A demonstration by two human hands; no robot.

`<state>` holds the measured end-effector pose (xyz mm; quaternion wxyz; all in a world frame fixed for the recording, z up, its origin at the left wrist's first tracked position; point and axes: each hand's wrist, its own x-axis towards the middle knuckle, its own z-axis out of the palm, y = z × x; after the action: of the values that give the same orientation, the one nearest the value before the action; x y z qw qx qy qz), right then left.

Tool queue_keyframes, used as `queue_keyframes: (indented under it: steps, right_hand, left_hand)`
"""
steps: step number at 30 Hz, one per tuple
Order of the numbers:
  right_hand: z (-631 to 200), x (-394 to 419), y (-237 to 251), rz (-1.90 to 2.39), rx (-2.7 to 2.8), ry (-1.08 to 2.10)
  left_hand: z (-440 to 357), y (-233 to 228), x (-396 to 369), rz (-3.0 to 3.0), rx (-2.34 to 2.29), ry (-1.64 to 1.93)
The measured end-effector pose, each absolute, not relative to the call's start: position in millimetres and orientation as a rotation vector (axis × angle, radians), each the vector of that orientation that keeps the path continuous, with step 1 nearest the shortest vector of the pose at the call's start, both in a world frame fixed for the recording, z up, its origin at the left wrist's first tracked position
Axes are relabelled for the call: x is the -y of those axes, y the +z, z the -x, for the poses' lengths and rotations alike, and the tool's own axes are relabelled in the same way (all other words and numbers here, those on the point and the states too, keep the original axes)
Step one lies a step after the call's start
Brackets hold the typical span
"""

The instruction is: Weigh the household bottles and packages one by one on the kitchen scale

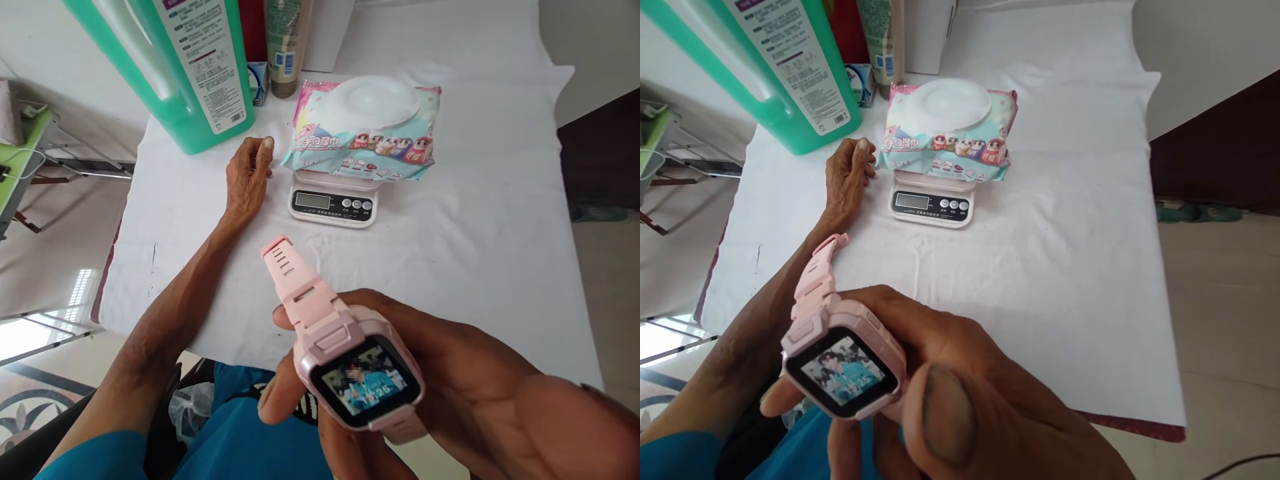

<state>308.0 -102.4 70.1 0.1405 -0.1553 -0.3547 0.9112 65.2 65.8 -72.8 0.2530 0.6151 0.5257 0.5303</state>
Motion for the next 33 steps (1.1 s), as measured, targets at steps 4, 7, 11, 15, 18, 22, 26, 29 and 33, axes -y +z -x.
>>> queue_keyframes:
  steps: [4,7,11,15,18,22,26,29,33]
  right_hand:
    - [-294.6,104.4,69.3,0.507,0.992,2.636]
    - [-279.5,101.3,53.2,0.559,1.007,2.542]
    - [-260.0,88.9,20.7,0.696,1.121,2.474]
    - [-254.7,86.7,10.3,0.786,1.149,2.511]
    - [-256.5,98.5,33.8,0.726,1.121,2.541]
    - [-256.6,118.1,83.5,0.657,0.996,2.608]
    - [-260.5,129.4,106.0,0.687,0.811,2.7]
    - [-266.7,132.9,103.2,0.702,0.75,2.736]
    - [-270.5,131.4,102.9,0.697,0.799,2.712]
  left_hand:
    - [-66.0,-74.2,-65.6,-1.668,-1.448,1.454]
    - [-65.8,-72.4,-64.5,-1.638,-1.491,1.427]
    - [-64.5,-68.3,-63.0,-1.569,-1.519,1.388]
    - [-64.1,-66.4,-62.2,-1.535,-1.502,1.372]
    - [-64.0,-67.5,-62.3,-1.534,-1.491,1.389]
    - [-62.9,-69.5,-62.3,-1.56,-1.474,1.394]
    - [-62.6,-71.2,-62.5,-1.585,-1.491,1.38]
    - [-63.5,-72.7,-63.3,-1.567,-1.521,1.391]
    - [-64.4,-73.5,-64.1,-1.537,-1.536,1.369]
